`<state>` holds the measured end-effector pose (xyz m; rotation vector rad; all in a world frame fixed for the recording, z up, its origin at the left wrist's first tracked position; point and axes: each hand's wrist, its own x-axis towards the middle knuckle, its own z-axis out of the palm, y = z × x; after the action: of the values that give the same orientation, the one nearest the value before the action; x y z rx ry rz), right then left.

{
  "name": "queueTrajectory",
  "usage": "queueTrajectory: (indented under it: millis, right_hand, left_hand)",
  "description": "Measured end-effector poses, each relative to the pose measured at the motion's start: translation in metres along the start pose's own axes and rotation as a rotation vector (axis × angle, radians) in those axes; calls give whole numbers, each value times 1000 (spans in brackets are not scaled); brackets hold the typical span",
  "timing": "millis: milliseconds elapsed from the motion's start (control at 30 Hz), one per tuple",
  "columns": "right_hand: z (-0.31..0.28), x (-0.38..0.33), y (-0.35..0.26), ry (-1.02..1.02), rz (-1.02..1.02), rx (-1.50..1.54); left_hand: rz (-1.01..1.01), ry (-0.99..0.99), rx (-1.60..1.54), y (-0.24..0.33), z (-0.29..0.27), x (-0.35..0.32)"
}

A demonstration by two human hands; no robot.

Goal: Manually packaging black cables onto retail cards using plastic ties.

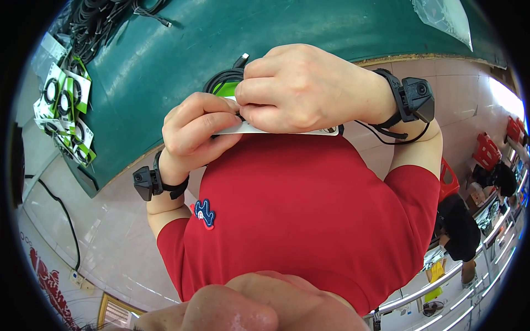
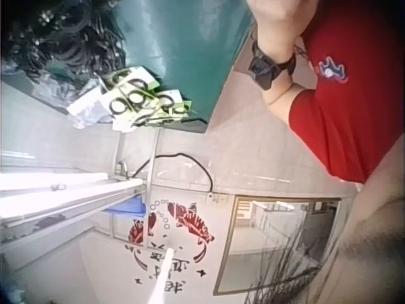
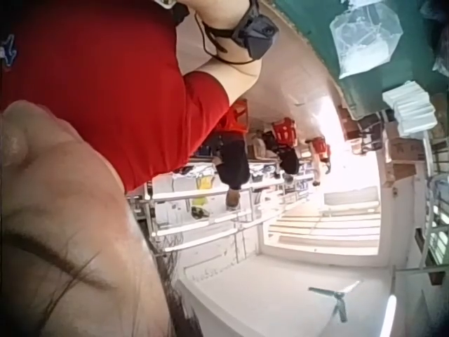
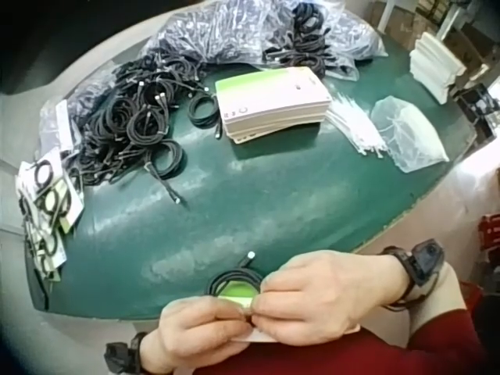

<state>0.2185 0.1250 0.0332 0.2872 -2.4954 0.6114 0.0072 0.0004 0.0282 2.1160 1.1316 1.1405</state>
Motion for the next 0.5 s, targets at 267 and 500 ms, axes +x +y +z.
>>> queueTrajectory:
  millis: [267,500]
  right_hand:
    - [-1,0,0,-26,5,-29]
    - [-2,0,1,-42,30,-19]
  left_hand:
    - [16,4,3,-1,0,1]
    - [13,-2,6,0,-1,1]
